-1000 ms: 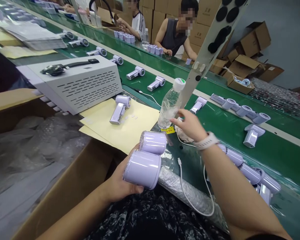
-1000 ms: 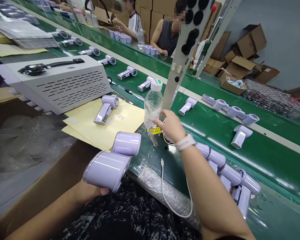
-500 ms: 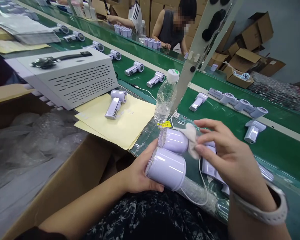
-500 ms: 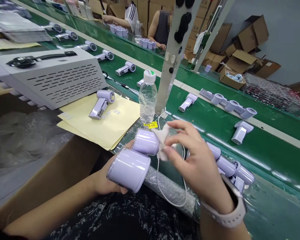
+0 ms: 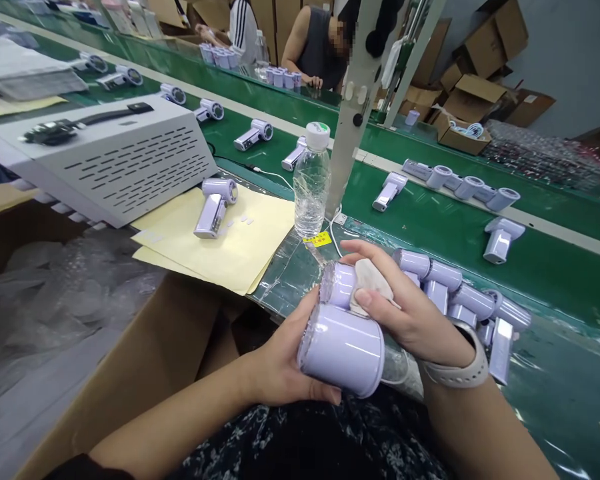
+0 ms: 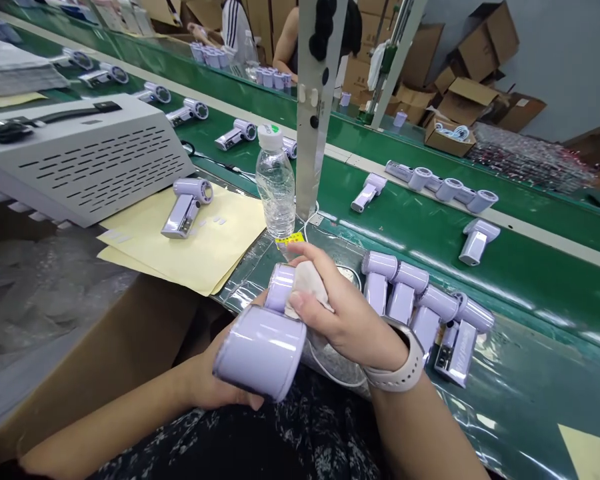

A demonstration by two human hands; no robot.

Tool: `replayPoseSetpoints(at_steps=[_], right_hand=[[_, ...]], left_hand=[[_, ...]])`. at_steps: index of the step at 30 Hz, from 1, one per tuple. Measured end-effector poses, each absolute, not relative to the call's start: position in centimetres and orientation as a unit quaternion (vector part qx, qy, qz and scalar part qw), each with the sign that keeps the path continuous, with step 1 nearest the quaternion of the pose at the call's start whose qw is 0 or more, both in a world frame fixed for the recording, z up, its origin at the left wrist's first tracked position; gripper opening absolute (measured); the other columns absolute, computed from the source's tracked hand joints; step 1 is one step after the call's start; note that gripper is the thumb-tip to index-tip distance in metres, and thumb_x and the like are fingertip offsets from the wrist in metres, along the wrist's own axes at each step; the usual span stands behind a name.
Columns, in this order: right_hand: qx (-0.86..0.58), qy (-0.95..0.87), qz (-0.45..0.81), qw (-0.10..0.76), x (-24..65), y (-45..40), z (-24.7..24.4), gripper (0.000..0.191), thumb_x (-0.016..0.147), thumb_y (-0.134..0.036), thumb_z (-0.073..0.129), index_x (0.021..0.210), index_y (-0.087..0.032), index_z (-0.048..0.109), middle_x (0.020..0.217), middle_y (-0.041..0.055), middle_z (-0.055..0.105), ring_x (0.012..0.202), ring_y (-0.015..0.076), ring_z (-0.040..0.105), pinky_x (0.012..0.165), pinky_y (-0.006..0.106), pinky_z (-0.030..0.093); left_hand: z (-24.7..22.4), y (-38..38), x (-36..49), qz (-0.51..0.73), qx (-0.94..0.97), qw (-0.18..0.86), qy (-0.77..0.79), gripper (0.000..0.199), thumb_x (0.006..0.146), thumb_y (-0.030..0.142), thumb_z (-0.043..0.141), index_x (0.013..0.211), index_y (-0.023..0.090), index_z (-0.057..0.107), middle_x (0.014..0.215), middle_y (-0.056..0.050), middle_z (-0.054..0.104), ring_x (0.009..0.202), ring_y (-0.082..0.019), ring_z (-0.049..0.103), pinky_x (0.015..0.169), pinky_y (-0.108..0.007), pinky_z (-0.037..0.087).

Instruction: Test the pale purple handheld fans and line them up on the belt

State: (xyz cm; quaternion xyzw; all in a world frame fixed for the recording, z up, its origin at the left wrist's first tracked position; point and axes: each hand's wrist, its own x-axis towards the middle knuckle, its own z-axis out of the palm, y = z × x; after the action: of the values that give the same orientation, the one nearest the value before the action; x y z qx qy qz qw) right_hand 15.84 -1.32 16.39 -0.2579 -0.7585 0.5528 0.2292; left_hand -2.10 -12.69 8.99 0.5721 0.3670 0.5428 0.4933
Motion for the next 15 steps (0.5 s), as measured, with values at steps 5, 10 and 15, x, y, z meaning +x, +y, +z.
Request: replayPoseSetpoints(at_steps=[5, 10, 15], right_hand=[[-0.269, -0.745, 0.567, 0.224, 15.6, -1.8, 16.0, 0.053, 0.097, -0.045, 0.064, 0.147, -0.03, 0.054, 0.136, 0.006, 0.064, 0.124, 0.0285, 0.06, 0.107, 0.041, 0.046], [-0.303, -0.728, 0.562, 0.25, 14.7, -2.2, 15.6, 0.05, 0.097, -0.048, 0.063, 0.142, -0.027, 0.059, 0.131, 0.0075, 0.067, 0.117, 0.0295, 0.064, 0.107, 0.045, 0.047], [-0.265, -0.656, 0.674, 0.212, 16.2, -0.8, 15.1, 0.058, 0.098, -0.044, 0.064, 0.154, -0.034, 0.05, 0.145, 0.0037, 0.063, 0.123, 0.027, 0.065, 0.109, 0.044, 0.049]], left_hand=[[8.9, -12.8, -2.1, 0.538, 0.58, 0.479, 0.38, 0.113, 0.054, 0.055, 0.096, 0.152, 0.019, 0.051, 0.154, -0.019, 0.049, 0.149, -0.043, 0.038, 0.128, -0.056, 0.023], [9.0, -12.8, -2.2, 0.555, 0.539, 0.496, 0.395, 0.121, 0.054, 0.056, 0.096, 0.156, 0.018, 0.044, 0.149, -0.02, 0.053, 0.144, -0.041, 0.046, 0.122, -0.054, 0.036], [8.9, -13.0, -3.2, 0.549, 0.514, 0.548, 0.366, 0.073, 0.063, 0.056, 0.091, 0.122, 0.018, 0.071, 0.105, -0.011, 0.074, 0.095, -0.027, 0.072, 0.086, -0.038, 0.06]])
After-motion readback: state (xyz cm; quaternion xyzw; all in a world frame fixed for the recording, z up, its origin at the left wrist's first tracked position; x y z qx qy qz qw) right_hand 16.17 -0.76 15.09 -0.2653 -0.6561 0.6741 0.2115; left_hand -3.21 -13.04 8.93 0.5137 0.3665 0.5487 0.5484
